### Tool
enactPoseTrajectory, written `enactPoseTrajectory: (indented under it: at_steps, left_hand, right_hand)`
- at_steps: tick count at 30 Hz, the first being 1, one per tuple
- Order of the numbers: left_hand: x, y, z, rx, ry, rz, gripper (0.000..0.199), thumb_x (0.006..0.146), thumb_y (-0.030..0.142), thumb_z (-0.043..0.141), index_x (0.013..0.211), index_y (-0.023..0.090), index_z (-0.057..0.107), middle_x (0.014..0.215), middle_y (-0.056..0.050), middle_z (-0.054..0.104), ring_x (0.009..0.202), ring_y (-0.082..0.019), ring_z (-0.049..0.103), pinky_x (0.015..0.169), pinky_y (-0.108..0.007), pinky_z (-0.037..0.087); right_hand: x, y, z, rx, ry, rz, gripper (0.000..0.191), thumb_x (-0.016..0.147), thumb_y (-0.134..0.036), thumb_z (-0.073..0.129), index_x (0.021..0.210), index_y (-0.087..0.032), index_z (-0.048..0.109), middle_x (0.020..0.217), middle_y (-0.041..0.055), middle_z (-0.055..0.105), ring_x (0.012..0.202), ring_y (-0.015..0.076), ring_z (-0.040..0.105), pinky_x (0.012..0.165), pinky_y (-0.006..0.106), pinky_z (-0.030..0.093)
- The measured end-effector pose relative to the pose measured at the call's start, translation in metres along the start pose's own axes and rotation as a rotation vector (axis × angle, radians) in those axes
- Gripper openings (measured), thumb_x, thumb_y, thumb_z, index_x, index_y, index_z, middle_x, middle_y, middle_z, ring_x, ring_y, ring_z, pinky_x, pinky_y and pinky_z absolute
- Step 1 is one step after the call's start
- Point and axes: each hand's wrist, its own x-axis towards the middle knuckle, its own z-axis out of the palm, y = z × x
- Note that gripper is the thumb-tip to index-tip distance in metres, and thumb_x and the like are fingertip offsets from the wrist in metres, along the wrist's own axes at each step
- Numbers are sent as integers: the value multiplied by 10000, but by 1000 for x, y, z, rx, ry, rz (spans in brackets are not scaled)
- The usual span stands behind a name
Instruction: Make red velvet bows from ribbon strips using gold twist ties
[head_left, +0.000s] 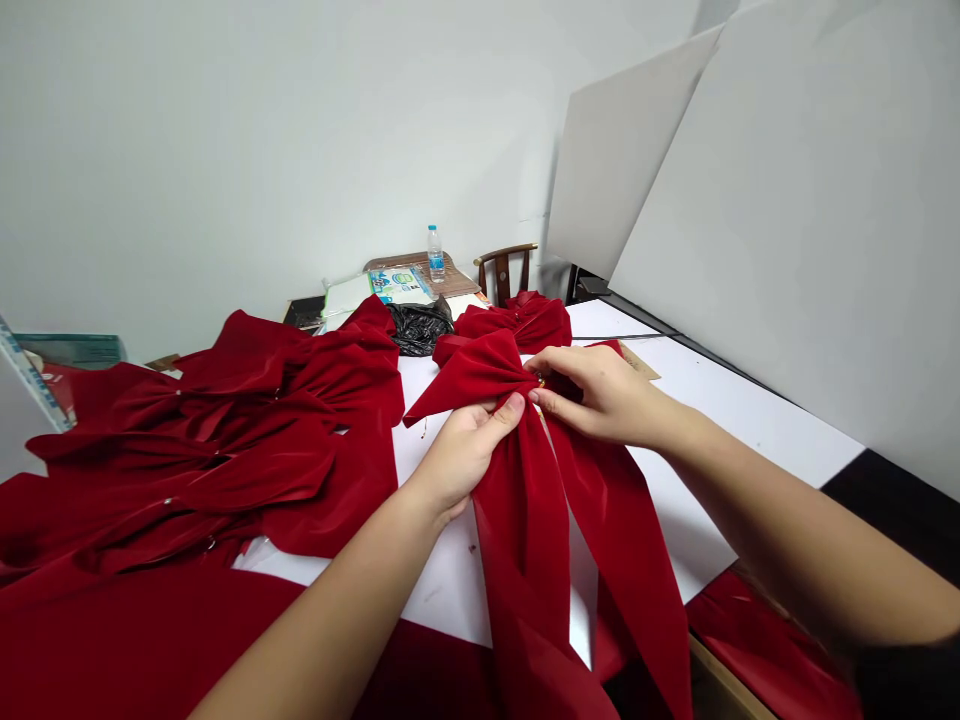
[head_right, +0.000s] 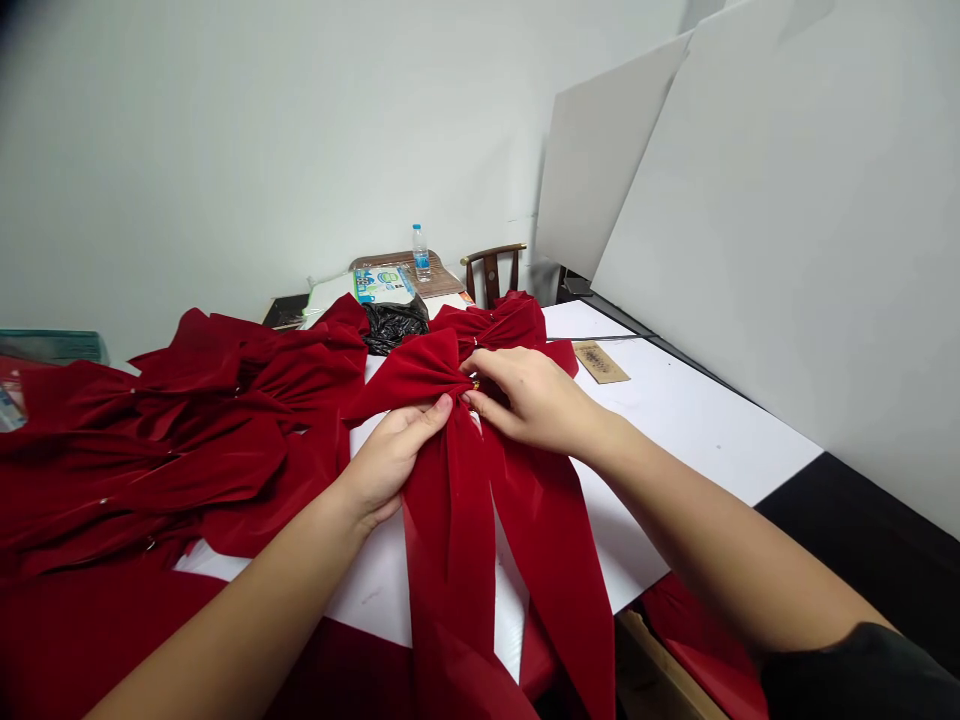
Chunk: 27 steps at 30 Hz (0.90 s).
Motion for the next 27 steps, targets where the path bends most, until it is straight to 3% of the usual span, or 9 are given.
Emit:
enactPoseTrajectory:
  at_steps: [5,10,18,23,27]
  left_hand:
    - [-1,1,-6,-73,35,-91,354,798,448,845,929,128,773,862,-95,787,831,-218,743,851,-331,589]
    - [-3,-2,-9,-146,-33,-183,349,771,447,861,788,110,775,812,-90,758,754,-177,708,777,-276,583]
    - [-3,-1,-7,-319,-68,-233,199,792,298,826,817,113,756,731,-54,710,658,-142,672,682,-245,580]
    - [-3,1,-7,-323,-58,-269,181,823,263,768,756,96,744,705,-68,699,640,-144,665,664,-243,578]
    - [-2,1,-7,-276,-39,-198,185,816,277,789,768,104,745,719,-62,711,642,-144,664,673,-249,575]
  right_hand:
    - [5,3,-11,263,-176,81,233,1009,-334,546,1058,-165,698,867,38,726,670,118,595,624,221,453]
    - [4,6,-17,385,-232,77,268,1024,-348,535,1111,-175,721,869,39,728,688,123,608,646,222,489]
    - [-2,4,-14,497,-160,59,225,993,-352,602,1079,-188,728,826,31,724,702,135,652,658,230,525]
    - [-4,8,-10,507,-120,30,263,979,-418,631,1050,-192,746,949,67,761,822,173,698,738,262,549]
    - [-5,8,-10,451,-100,-35,225,1017,-322,571,1092,-184,733,972,62,759,810,143,682,718,233,522]
